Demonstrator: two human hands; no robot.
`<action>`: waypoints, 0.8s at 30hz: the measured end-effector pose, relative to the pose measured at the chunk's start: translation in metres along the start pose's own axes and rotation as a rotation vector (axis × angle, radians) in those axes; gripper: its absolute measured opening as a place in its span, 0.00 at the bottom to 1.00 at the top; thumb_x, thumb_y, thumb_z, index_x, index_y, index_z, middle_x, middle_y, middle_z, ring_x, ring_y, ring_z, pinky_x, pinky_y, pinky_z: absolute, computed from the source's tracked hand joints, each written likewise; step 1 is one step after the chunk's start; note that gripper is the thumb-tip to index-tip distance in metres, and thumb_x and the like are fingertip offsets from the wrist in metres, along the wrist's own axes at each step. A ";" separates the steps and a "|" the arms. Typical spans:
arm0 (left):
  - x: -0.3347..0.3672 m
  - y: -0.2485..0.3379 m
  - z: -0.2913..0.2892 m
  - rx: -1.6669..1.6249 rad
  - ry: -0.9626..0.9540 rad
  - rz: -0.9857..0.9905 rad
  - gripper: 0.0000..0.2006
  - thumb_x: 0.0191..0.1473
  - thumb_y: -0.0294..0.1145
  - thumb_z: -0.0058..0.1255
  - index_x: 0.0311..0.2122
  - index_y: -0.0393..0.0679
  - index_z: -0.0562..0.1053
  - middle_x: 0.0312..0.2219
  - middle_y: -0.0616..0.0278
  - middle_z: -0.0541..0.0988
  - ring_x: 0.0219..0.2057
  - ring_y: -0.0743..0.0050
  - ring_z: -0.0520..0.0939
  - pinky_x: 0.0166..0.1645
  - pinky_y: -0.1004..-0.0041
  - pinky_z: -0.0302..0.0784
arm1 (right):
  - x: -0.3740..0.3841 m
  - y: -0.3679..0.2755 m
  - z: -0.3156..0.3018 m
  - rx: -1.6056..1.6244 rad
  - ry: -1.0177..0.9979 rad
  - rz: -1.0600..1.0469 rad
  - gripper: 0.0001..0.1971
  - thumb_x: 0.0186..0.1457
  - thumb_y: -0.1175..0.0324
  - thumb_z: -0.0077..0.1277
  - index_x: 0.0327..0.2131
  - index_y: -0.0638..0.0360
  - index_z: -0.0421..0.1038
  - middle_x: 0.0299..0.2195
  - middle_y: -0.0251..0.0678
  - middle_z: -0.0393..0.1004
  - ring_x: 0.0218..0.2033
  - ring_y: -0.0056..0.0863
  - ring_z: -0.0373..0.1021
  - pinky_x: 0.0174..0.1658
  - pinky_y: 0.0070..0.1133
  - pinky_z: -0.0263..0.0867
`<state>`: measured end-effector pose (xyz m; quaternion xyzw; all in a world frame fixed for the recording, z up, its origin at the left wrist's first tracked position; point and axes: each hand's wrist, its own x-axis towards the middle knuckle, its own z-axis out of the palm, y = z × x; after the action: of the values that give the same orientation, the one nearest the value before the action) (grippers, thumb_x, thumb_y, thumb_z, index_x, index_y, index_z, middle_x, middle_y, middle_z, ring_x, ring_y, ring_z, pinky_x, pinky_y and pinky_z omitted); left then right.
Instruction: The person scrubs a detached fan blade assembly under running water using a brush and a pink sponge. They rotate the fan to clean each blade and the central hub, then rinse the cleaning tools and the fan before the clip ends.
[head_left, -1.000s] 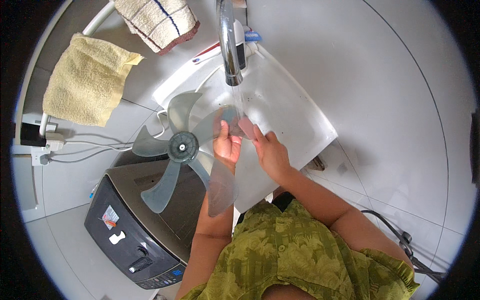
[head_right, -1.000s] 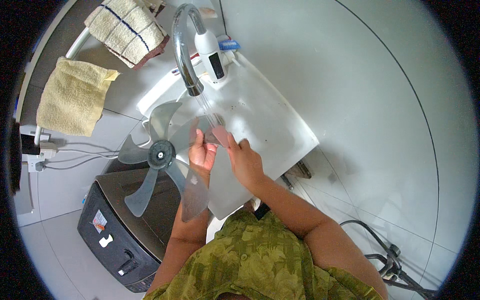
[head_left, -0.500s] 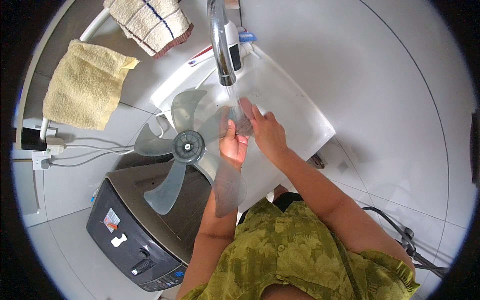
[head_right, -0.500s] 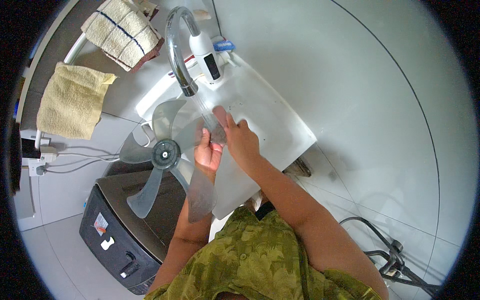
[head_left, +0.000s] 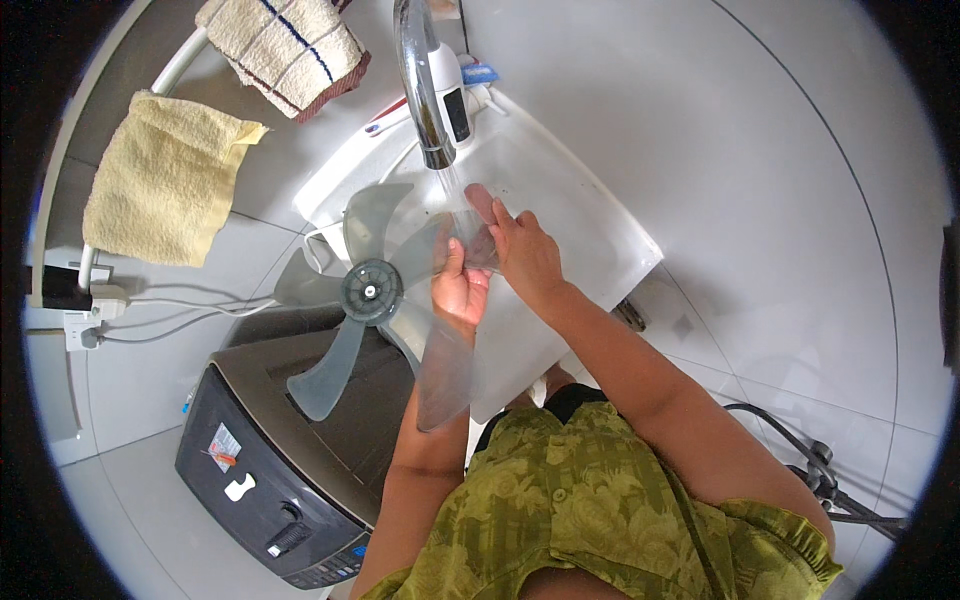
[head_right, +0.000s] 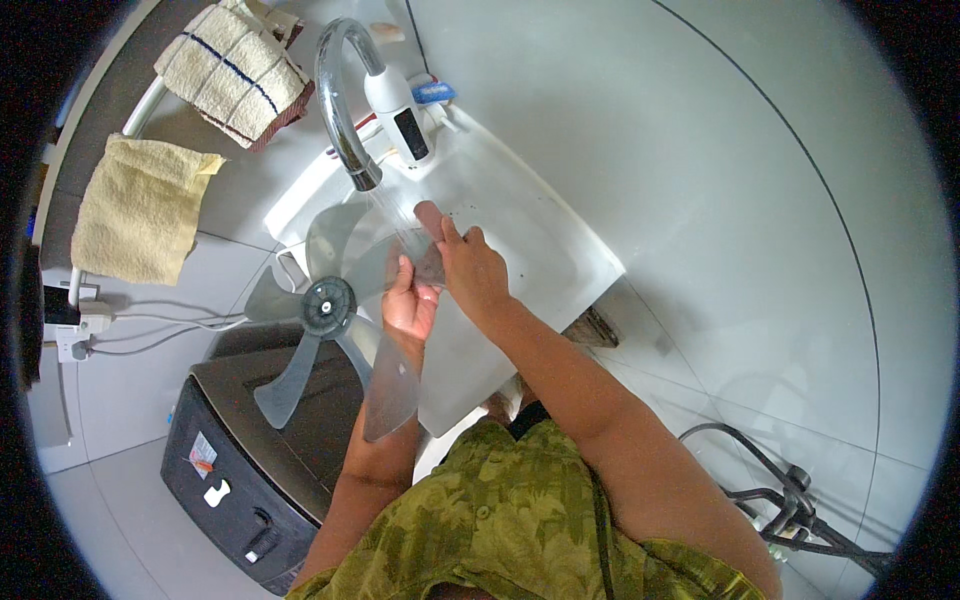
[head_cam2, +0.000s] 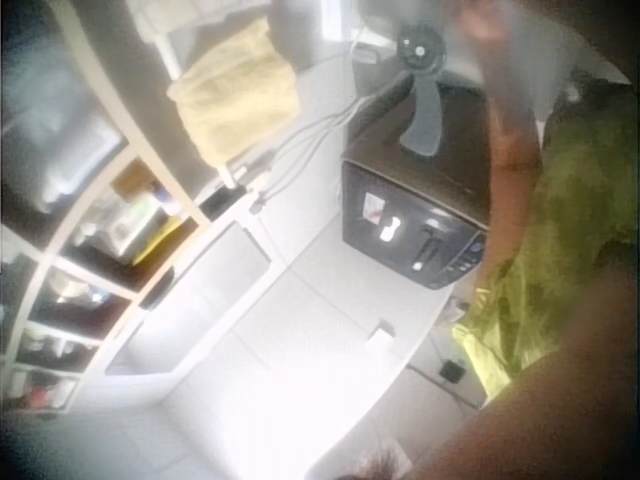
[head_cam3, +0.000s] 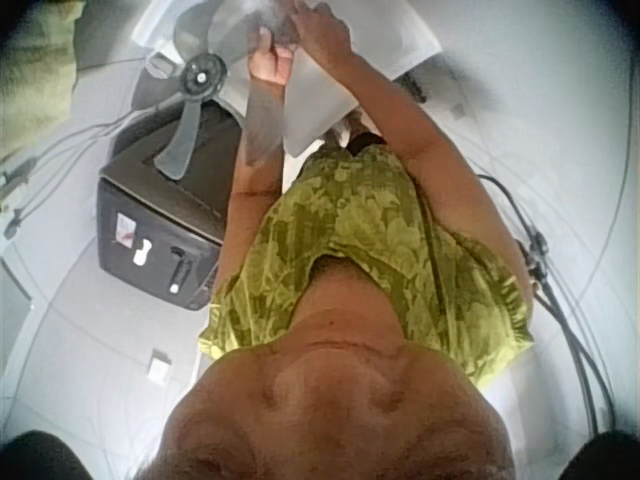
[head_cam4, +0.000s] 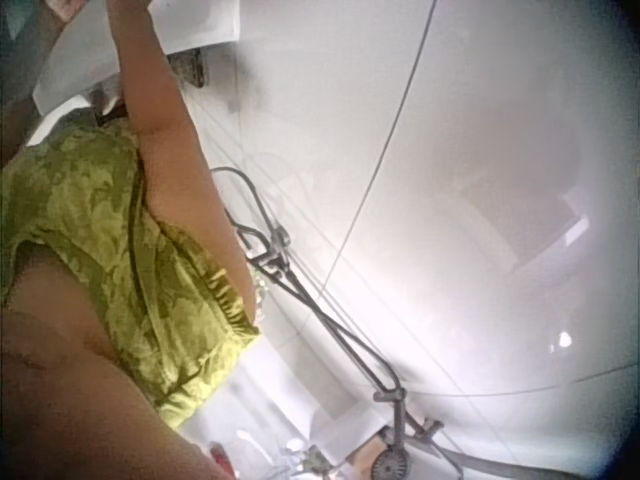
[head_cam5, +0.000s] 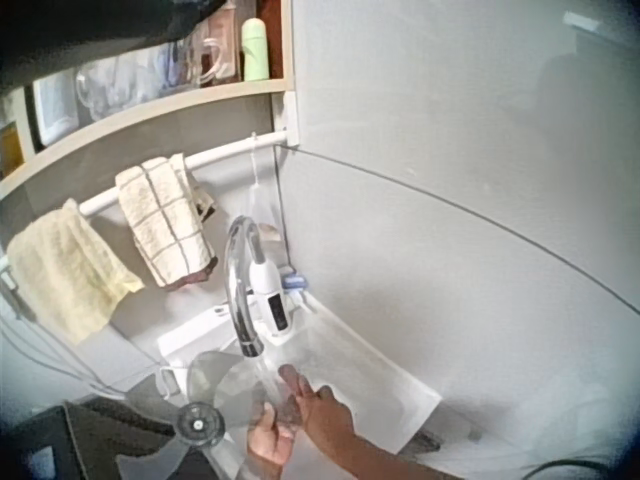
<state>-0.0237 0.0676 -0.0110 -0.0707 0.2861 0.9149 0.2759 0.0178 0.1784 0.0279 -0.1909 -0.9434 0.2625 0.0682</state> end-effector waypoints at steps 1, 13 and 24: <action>-0.001 0.002 0.000 -0.003 -0.001 0.006 0.21 0.63 0.36 0.35 0.61 0.51 0.56 0.56 0.58 0.64 0.57 0.58 0.66 0.58 0.56 0.63 | -0.010 0.002 0.002 0.000 0.000 0.001 0.20 0.60 0.63 0.42 0.54 0.53 0.60 0.31 0.47 0.68 0.28 0.45 0.70 0.28 0.36 0.69; -0.003 -0.010 -0.004 -0.069 0.005 -0.086 0.22 0.63 0.36 0.36 0.61 0.52 0.55 0.56 0.55 0.64 0.55 0.54 0.68 0.59 0.54 0.63 | 0.018 0.029 0.019 -0.001 0.047 0.037 0.22 0.57 0.63 0.45 0.56 0.52 0.60 0.30 0.48 0.70 0.30 0.47 0.70 0.32 0.37 0.68; 0.023 0.008 -0.011 -0.056 0.040 0.016 0.21 0.64 0.39 0.32 0.62 0.57 0.52 0.54 0.55 0.65 0.54 0.50 0.69 0.54 0.46 0.68 | -0.072 -0.009 0.017 0.350 0.084 0.035 0.27 0.59 0.70 0.41 0.61 0.57 0.49 0.35 0.55 0.70 0.34 0.51 0.68 0.37 0.37 0.64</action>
<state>-0.0481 0.0669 -0.0225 -0.0944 0.2664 0.9231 0.2608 0.0776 0.1348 0.0158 -0.2034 -0.8761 0.4158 0.1349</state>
